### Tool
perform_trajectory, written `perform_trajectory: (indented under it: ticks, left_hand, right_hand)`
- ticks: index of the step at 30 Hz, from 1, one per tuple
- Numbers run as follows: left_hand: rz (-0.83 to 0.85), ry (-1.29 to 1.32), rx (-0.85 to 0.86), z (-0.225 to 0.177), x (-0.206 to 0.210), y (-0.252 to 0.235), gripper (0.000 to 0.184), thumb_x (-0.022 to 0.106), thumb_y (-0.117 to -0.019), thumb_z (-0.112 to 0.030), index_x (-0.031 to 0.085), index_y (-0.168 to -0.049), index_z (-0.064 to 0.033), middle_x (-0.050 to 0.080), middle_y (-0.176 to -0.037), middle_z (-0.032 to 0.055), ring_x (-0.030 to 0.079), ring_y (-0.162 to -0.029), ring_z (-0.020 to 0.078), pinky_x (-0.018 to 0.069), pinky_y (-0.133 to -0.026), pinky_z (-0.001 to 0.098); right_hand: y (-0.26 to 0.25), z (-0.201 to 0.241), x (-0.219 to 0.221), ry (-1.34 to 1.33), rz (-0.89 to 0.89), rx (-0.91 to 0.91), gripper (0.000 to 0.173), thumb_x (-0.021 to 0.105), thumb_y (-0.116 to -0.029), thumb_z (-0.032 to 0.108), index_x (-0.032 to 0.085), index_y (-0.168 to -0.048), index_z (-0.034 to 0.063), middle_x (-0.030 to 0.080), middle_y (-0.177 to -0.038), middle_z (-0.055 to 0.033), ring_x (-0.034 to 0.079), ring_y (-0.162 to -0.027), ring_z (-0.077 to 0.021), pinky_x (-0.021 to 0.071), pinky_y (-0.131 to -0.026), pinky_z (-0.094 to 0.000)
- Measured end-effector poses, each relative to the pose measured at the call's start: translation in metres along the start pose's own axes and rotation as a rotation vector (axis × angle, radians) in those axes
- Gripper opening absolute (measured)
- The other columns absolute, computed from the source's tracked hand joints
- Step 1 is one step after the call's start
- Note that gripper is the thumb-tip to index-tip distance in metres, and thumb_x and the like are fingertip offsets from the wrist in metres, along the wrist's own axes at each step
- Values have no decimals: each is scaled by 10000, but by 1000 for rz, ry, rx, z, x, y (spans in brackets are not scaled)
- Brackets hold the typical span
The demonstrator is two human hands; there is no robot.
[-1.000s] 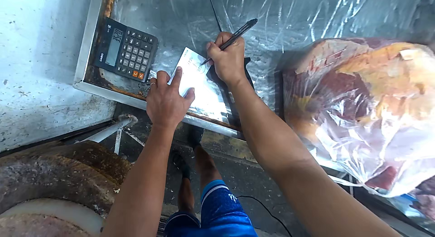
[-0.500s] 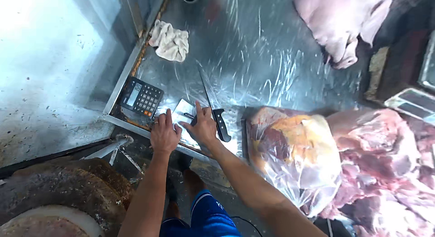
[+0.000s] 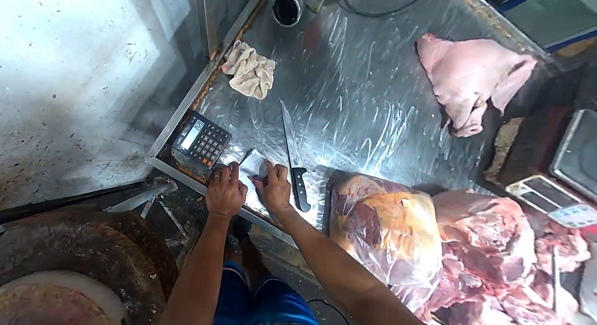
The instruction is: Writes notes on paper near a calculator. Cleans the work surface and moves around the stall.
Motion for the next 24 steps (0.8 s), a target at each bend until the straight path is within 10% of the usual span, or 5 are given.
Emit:
perform_trajectory:
  ticks: [5,10,19,24]
  left_hand:
    - [55,202,-59,7,-3,1,506,432,-996,-329,574,-1454,-167,656,-1274,166,652,-1152,367,558,-886,520]
    - [207,653,-209,28,-10,-22,369,494,-1043,-210,636,-1368,-108,642,-1224,164,660,-1038,287,555,-910,506]
    - [267,619,-133,15,-17,-32,380,594,-979,-214,679,-1345,-160,649,-1269,143,630,-1180,272,522,-1023,468]
    - [208,713,-116,17,-37,-50,367,543,-1000,-137,678,-1342,-146,656,-1253,127,661,-1104,235,565,-953,442]
  right_hand:
    - [4,19,-26,-29,-53,-171,84,689,-877,83,766,-909,89,702,-954,-138,708,-759,-265,598,-618,-404]
    - [-7,29,-51,79,-8,-232,136,652,-964,148,784,-953,119,743,-977,-92,731,-836,-252,618,-693,-396]
    - [-23,36,-33,138,139,-113,386,564,-996,99,695,-1349,185,686,-1074,-157,713,-818,-265,613,-688,-376]
    - [-13,42,-46,72,82,-196,392,551,-1027,116,616,-1410,67,733,-1024,-142,737,-809,-267,622,-688,-392]
Point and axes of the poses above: each hand's wrist, its own y-axis away from the middle knuckle, its own x-axis out of the palm, z = x × y, the point moved 10 cm from there along -y, towards the middle knuckle
